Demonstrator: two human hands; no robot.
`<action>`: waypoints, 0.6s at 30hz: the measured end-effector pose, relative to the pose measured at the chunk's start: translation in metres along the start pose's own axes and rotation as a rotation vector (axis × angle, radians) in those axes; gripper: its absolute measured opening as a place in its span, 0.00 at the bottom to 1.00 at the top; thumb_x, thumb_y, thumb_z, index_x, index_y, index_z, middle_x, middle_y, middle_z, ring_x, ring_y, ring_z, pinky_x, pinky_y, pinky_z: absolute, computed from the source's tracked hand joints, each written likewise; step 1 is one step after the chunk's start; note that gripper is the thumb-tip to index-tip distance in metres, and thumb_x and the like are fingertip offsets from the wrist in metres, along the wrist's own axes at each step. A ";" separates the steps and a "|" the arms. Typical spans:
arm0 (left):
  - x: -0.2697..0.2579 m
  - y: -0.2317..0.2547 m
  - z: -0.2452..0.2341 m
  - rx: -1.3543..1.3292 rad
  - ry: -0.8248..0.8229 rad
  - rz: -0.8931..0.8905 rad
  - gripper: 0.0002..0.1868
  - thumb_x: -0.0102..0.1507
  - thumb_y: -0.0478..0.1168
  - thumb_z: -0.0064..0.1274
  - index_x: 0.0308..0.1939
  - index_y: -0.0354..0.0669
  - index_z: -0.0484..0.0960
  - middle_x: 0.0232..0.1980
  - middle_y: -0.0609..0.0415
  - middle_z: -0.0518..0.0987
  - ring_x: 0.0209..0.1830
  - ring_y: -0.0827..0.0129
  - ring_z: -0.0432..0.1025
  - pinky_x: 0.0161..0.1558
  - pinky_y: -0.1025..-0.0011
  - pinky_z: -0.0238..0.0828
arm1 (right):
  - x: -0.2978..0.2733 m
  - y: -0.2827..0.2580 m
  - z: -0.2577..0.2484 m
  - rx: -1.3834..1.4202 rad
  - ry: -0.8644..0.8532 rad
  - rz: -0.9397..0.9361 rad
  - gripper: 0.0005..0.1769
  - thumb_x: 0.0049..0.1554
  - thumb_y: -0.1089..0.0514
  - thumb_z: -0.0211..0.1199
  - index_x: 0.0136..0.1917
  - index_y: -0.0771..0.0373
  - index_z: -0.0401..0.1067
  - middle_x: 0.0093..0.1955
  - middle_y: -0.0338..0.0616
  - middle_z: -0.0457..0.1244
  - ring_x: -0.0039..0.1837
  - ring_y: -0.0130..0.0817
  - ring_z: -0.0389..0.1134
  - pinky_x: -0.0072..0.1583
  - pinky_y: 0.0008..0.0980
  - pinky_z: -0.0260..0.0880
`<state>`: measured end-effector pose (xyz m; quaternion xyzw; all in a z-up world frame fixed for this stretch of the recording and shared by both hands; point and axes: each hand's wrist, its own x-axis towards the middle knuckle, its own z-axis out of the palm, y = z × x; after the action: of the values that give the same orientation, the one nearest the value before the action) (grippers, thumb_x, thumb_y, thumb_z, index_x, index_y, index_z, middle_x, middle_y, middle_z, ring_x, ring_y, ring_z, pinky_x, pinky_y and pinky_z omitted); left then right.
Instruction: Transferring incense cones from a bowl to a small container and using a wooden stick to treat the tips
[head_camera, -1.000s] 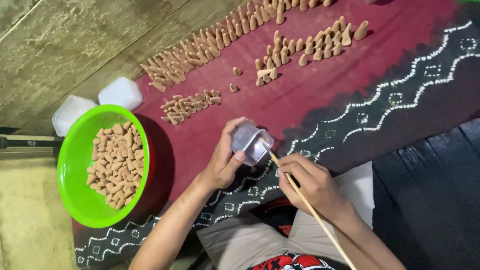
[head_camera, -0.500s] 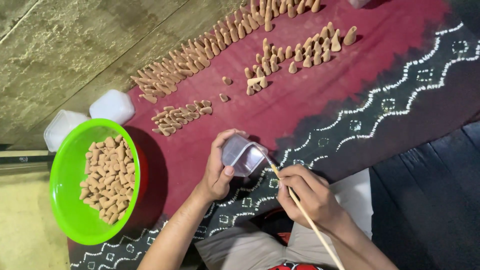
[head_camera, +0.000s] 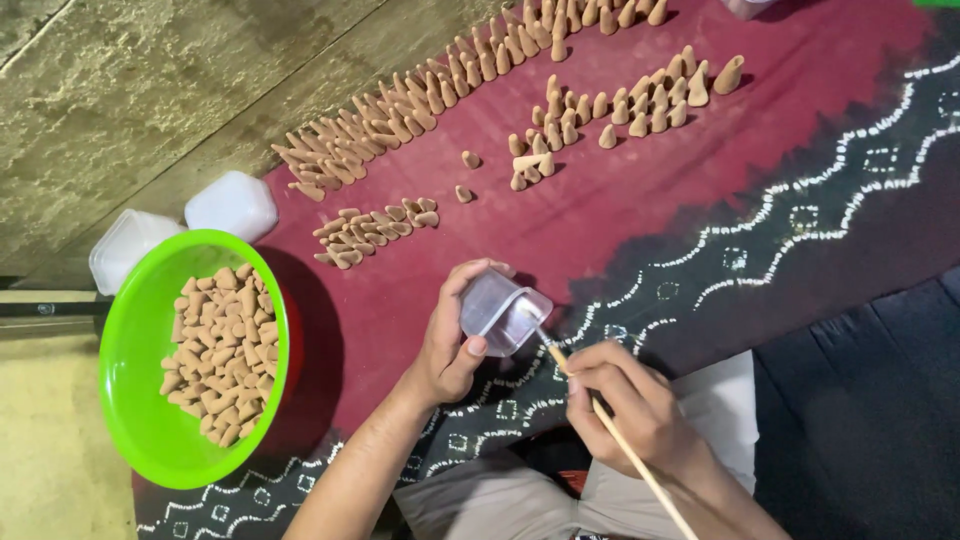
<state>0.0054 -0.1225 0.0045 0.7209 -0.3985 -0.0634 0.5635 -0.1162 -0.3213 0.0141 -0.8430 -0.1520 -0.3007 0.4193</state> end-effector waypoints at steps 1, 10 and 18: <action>0.000 0.000 0.000 0.000 0.000 0.000 0.40 0.73 0.67 0.33 0.71 0.33 0.57 0.66 0.37 0.69 0.68 0.52 0.66 0.72 0.55 0.63 | 0.000 0.000 -0.001 0.032 0.054 -0.005 0.07 0.56 0.72 0.55 0.35 0.72 0.63 0.39 0.54 0.64 0.42 0.42 0.70 0.45 0.30 0.75; 0.002 -0.002 -0.004 -0.019 -0.020 0.011 0.37 0.74 0.64 0.34 0.71 0.35 0.57 0.66 0.37 0.68 0.68 0.52 0.64 0.72 0.55 0.62 | -0.017 0.008 0.010 0.087 0.058 0.062 0.07 0.55 0.73 0.55 0.35 0.74 0.61 0.40 0.60 0.64 0.41 0.48 0.72 0.42 0.31 0.75; 0.001 -0.001 -0.005 -0.030 -0.027 0.007 0.37 0.74 0.64 0.33 0.71 0.35 0.56 0.67 0.37 0.68 0.68 0.52 0.65 0.71 0.55 0.64 | -0.010 0.004 0.011 0.094 -0.064 0.079 0.05 0.57 0.72 0.50 0.38 0.71 0.62 0.41 0.54 0.61 0.42 0.43 0.68 0.45 0.33 0.71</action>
<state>0.0090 -0.1198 0.0061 0.7101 -0.4078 -0.0770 0.5689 -0.1179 -0.3150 0.0006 -0.8370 -0.1459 -0.2493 0.4647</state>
